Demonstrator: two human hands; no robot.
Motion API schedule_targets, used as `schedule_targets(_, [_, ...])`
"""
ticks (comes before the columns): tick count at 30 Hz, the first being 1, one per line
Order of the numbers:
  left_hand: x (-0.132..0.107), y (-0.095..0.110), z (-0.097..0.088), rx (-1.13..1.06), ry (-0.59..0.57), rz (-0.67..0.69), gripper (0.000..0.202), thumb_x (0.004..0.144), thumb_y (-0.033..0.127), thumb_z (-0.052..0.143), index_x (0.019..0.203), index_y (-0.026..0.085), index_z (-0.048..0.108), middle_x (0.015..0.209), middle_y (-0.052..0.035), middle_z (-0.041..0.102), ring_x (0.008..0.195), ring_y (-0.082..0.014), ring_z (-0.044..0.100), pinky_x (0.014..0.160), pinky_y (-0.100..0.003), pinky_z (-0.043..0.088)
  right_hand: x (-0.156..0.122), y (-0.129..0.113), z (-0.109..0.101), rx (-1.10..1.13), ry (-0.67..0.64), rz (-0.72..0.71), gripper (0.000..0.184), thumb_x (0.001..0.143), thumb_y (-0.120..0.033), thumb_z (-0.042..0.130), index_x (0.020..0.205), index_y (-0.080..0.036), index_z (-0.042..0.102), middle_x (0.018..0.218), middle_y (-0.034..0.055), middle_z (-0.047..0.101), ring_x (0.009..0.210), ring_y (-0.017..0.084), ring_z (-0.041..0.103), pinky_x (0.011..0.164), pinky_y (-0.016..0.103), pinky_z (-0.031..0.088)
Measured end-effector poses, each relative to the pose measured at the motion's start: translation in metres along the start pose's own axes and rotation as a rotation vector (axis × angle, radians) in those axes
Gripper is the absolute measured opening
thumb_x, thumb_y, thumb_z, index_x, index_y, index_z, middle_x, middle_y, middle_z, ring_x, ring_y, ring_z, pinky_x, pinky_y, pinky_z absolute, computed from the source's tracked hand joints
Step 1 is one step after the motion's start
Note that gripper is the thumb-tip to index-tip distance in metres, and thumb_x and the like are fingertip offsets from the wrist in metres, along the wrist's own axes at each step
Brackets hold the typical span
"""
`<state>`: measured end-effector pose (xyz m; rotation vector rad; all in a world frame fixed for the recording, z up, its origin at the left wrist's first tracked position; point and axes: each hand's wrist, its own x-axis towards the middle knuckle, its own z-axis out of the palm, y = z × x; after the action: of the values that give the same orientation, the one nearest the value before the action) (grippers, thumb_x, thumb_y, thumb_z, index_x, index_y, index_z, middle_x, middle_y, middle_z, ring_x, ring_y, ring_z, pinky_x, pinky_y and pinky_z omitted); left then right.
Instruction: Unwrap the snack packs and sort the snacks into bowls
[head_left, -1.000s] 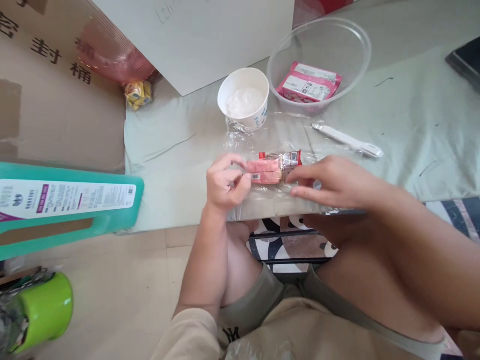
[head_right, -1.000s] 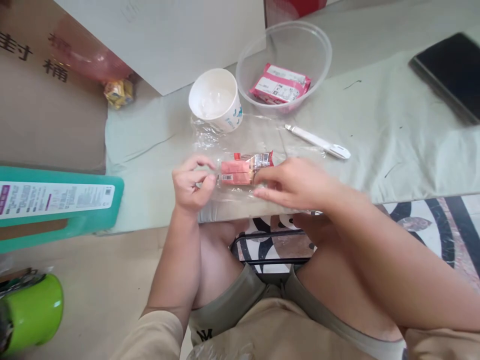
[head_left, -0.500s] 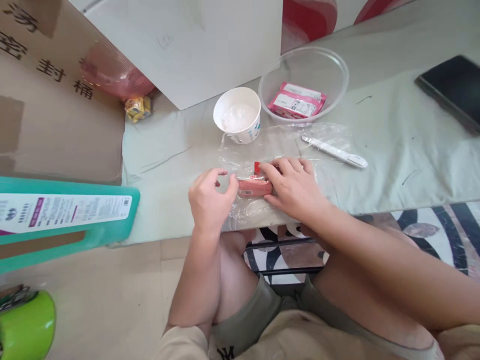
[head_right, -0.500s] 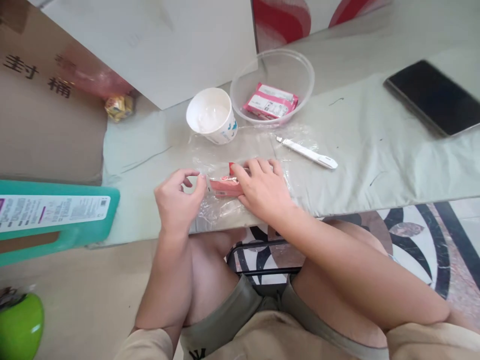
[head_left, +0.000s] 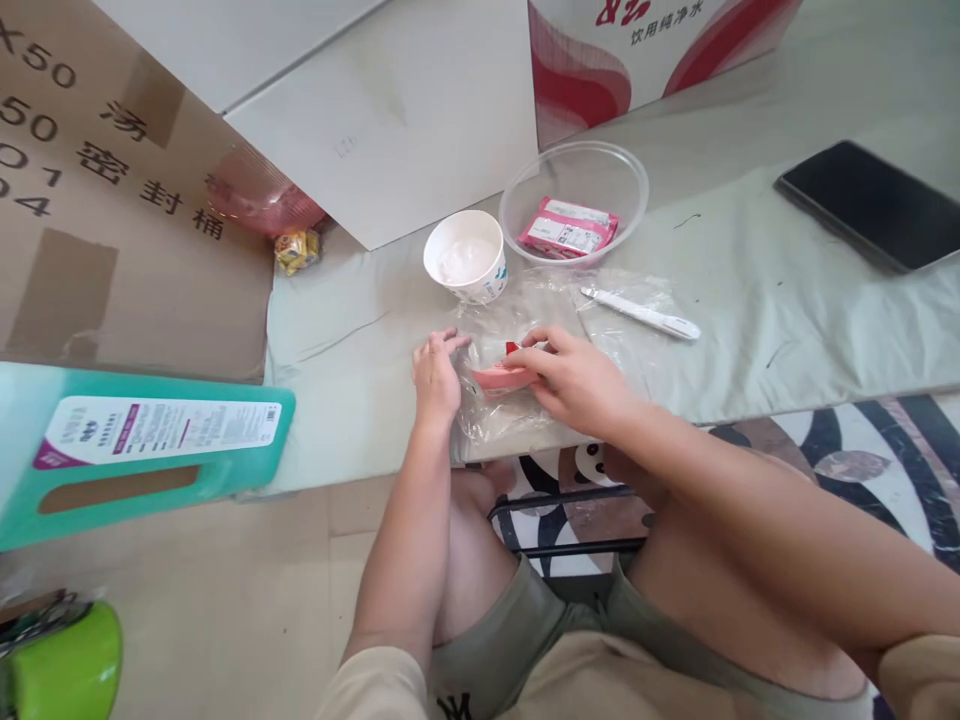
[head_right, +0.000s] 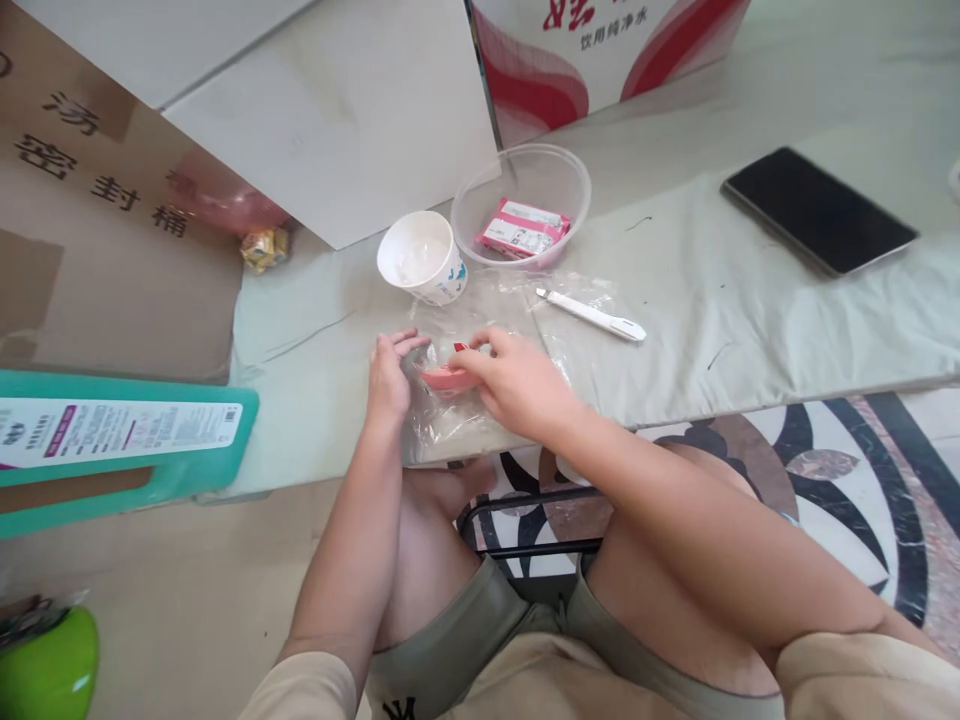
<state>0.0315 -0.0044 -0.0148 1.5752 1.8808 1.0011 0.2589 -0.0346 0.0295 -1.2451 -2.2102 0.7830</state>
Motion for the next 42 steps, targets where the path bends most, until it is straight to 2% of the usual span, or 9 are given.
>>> schedule_targets(4, [0.0,0.003,0.003,0.008,0.018,-0.027,0.078,0.103,0.067,0.018,0.092,0.026,0.083,0.127,-0.0127,0.075,0.127,-0.0319,0.06,0.117,-0.058,0.036,0.002,-0.003,-0.032,0.081,0.263,-0.044,0.036,0.09,-0.011,0.051,0.114,-0.03,0.07,0.119,0.0089,0.067,0.109,0.025,0.067,0.092,0.043,0.058])
schedule_targets(8, [-0.002,0.004,0.006,0.031,0.055,-0.006,0.066,0.103,0.064,0.028,0.093,0.028,0.082,0.123,-0.0112,0.076,0.124,-0.0326,0.059,0.117,-0.059,0.035,0.023,0.004,-0.07,-0.131,0.645,0.057,0.034,0.091,-0.015,0.055,0.119,-0.029,0.069,0.122,0.0125,0.062,0.124,0.033,0.06,0.099,0.051,0.054])
schedule_targets(12, [-0.003,0.014,0.002,0.042,0.031,-0.047,0.061,0.104,0.059,0.031,0.093,0.027,0.081,0.124,-0.0091,0.075,0.123,-0.0309,0.058,0.115,-0.054,0.038,0.06,0.023,-0.085,-0.184,0.801,0.148,0.035,0.091,-0.015,0.052,0.119,-0.027,0.069,0.123,0.0126,0.057,0.128,0.034,0.055,0.099,0.052,0.051])
schedule_targets(19, [-0.005,0.042,-0.006,0.182,-0.084,-0.18,0.062,0.106,0.042,0.022,0.105,0.023,0.081,0.139,-0.0091,0.069,0.135,-0.0312,0.052,0.12,-0.053,0.035,0.077,0.019,-0.081,-0.183,0.632,0.297,0.027,0.085,-0.023,0.067,0.11,-0.029,0.072,0.141,0.0132,0.053,0.138,0.042,0.047,0.112,0.069,0.033])
schedule_targets(23, [-0.005,0.044,-0.007,0.207,-0.096,-0.177,0.058,0.106,0.041,0.024,0.106,0.023,0.08,0.14,-0.0088,0.068,0.135,-0.0318,0.052,0.12,-0.055,0.034,0.066,0.019,-0.083,-0.184,0.637,0.351,0.027,0.087,-0.02,0.06,0.11,-0.027,0.07,0.138,0.0141,0.054,0.136,0.038,0.051,0.113,0.063,0.037])
schedule_targets(30, [-0.009,0.043,-0.005,0.217,-0.094,-0.166,0.055,0.105,0.04,0.028,0.109,0.024,0.079,0.144,-0.0078,0.067,0.138,-0.0324,0.05,0.121,-0.055,0.033,0.064,0.04,-0.07,-0.295,0.502,0.667,0.038,0.093,-0.024,0.051,0.128,-0.023,0.065,0.126,0.0181,0.059,0.129,0.04,0.051,0.107,0.063,0.036])
schedule_targets(35, [-0.008,0.04,-0.001,0.211,-0.047,-0.152,0.051,0.104,0.04,0.032,0.105,0.024,0.08,0.14,-0.0083,0.069,0.136,-0.0327,0.052,0.121,-0.056,0.033,0.068,0.047,-0.064,-0.27,0.449,0.574,0.034,0.097,-0.028,0.048,0.125,-0.025,0.067,0.134,0.016,0.065,0.143,0.041,0.042,0.112,0.068,0.026])
schedule_targets(39, [-0.006,0.037,0.003,0.218,-0.035,-0.139,0.044,0.102,0.039,0.038,0.099,0.025,0.079,0.135,-0.0085,0.07,0.133,-0.0331,0.053,0.121,-0.057,0.034,0.066,0.051,-0.064,-0.227,0.5,0.557,0.024,0.097,-0.032,0.053,0.105,-0.023,0.074,0.157,0.0137,0.051,0.154,0.044,0.026,0.115,0.073,0.018])
schedule_targets(42, [-0.004,0.033,0.004,0.242,0.009,-0.101,0.023,0.092,0.037,0.058,0.099,0.023,0.075,0.129,-0.0119,0.068,0.129,-0.0338,0.056,0.119,-0.056,0.037,0.059,0.052,-0.071,-0.214,0.641,0.47,0.021,0.095,-0.027,0.055,0.106,-0.025,0.072,0.143,0.0154,0.059,0.143,0.041,0.042,0.113,0.07,0.031])
